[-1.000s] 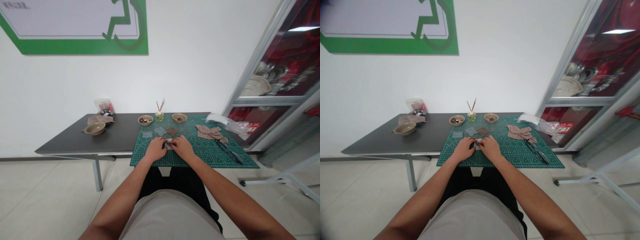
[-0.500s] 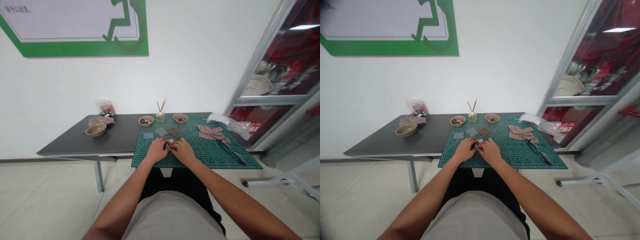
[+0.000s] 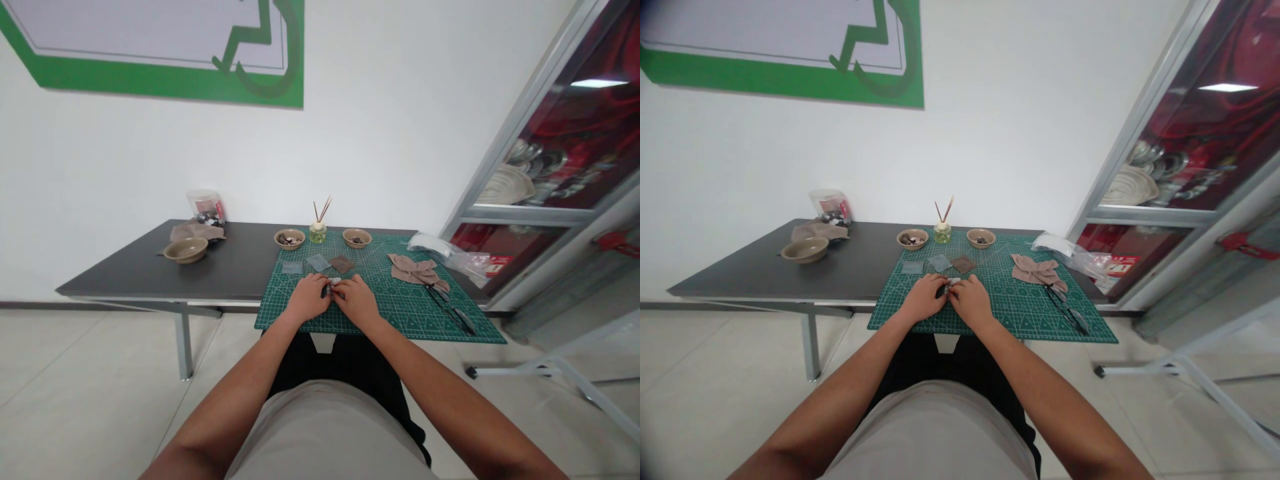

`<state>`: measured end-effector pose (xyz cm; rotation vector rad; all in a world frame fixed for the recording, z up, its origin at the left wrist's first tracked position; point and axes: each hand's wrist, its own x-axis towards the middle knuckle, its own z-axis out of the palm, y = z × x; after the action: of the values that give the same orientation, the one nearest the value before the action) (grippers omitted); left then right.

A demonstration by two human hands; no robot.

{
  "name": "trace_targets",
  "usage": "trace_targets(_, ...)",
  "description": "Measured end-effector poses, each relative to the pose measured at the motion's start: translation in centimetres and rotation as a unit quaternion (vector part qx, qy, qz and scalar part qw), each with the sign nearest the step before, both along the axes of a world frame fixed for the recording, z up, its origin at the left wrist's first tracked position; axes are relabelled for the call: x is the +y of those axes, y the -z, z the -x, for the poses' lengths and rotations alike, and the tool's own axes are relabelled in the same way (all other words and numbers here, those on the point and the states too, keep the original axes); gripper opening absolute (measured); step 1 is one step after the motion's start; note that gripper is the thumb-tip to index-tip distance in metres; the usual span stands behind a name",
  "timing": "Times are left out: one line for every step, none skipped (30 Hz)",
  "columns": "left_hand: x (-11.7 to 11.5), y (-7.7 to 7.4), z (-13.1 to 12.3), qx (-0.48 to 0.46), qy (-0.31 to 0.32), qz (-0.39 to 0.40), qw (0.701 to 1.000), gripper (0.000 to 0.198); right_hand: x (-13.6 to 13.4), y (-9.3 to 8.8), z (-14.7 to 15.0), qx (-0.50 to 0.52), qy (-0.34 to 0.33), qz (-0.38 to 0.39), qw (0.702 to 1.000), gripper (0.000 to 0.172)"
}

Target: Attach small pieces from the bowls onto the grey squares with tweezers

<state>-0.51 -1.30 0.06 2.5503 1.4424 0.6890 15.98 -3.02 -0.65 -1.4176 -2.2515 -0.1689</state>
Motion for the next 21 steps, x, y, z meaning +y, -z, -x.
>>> trace_targets(0.0, 0.0, 0.0, -0.003, 0.002, 0.001, 1.0, 0.033, 0.1, -0.1, -0.1, 0.0, 0.008, 0.005, 1.0, 0.018)
trace_targets(0.0, 0.0, 0.0, -0.006, 0.005, 0.0, 1.0, 0.033, 0.1, -0.1, -0.3, 0.0, 0.017, 0.009, 1.0, 0.017)
trace_targets(0.0, 0.0, 0.1, -0.01, 0.007, -0.002, 1.0, 0.033, 0.2, -0.2, -0.5, -0.001, 0.022, 0.01, 1.0, 0.017)
trace_targets(0.0, 0.0, 0.1, -0.012, 0.009, -0.003, 1.0, 0.034, 0.2, -0.2, -0.6, -0.002, 0.022, 0.012, 1.0, 0.017)
trace_targets(0.0, 0.0, 0.1, -0.014, 0.01, -0.003, 1.0, 0.034, 0.1, -0.1, -0.7, -0.004, 0.016, 0.013, 1.0, 0.018)
trace_targets(0.0, 0.0, 0.1, -0.014, 0.011, -0.002, 1.0, 0.034, 0.1, -0.1, -0.7, -0.008, 0.006, 0.017, 1.0, 0.019)
trace_targets(0.1, 0.0, 0.2, -0.014, 0.011, 0.0, 1.0, 0.034, 0.1, -0.1, -0.7, -0.011, -0.006, 0.021, 1.0, 0.02)
trace_targets(0.1, 0.0, 0.2, -0.012, 0.011, 0.003, 1.0, 0.034, 0.2, 0.0, -0.7, -0.014, -0.015, 0.025, 0.999, 0.021)
trace_targets(0.1, 0.0, 0.2, -0.011, 0.012, 0.004, 1.0, 0.034, 0.3, 0.0, -0.6, -0.013, -0.017, 0.028, 0.999, 0.021)
trace_targets(0.1, 0.0, 0.1, -0.009, 0.012, 0.004, 1.0, 0.034, 0.5, 0.0, -0.6, -0.01, -0.012, 0.029, 0.999, 0.021)
trace_targets(0.1, 0.0, 0.1, -0.009, 0.013, 0.003, 1.0, 0.034, 0.8, 0.0, -0.5, -0.006, -0.003, 0.029, 1.0, 0.02)
trace_targets(0.1, 0.0, 0.1, -0.008, 0.013, 0.001, 1.0, 0.034, 1.0, 0.0, -0.5, -0.002, 0.006, 0.028, 1.0, 0.02)
trace_targets(0.1, 0.0, 0.1, -0.007, 0.013, 0.0, 1.0, 0.034, 1.2, 0.0, -0.5, 0.0, 0.012, 0.028, 1.0, 0.019)
trace_targets(0.1, 0.0, 0.1, -0.007, 0.012, 0.0, 1.0, 0.034, 1.3, 0.1, -0.5, 0.002, 0.015, 0.029, 0.999, 0.019)
trace_targets(0.1, 0.0, 0.1, -0.006, 0.011, 0.001, 1.0, 0.034, 1.3, 0.1, -0.5, 0.003, 0.015, 0.028, 0.999, 0.019)
trace_targets(0.1, 0.0, 0.1, -0.007, 0.009, 0.002, 1.0, 0.034, 1.3, 0.2, -0.5, 0.006, 0.011, 0.028, 1.0, 0.019)
trace_targets(0.0, -0.1, 0.0, -0.008, 0.007, 0.002, 1.0, 0.034, 1.1, 0.2, -0.5, 0.009, 0.003, 0.027, 1.0, 0.019)
trace_targets(0.0, -0.1, 0.0, -0.009, 0.005, 0.002, 1.0, 0.034, 1.0, 0.2, -0.6, 0.012, -0.007, 0.026, 1.0, 0.019)
trace_targets(0.0, -0.1, 0.0, -0.01, 0.004, 0.001, 1.0, 0.033, 0.9, 0.2, -0.7, 0.015, -0.018, 0.028, 0.999, 0.019)
trace_targets(0.0, -0.1, 0.1, -0.01, 0.004, 0.001, 1.0, 0.033, 0.8, 0.1, -0.8, 0.018, -0.026, 0.031, 0.999, 0.018)
trace_targets(0.0, -0.2, 0.1, -0.009, 0.005, 0.001, 1.0, 0.033, 0.7, 0.0, -0.8, 0.02, -0.03, 0.034, 0.999, 0.018)
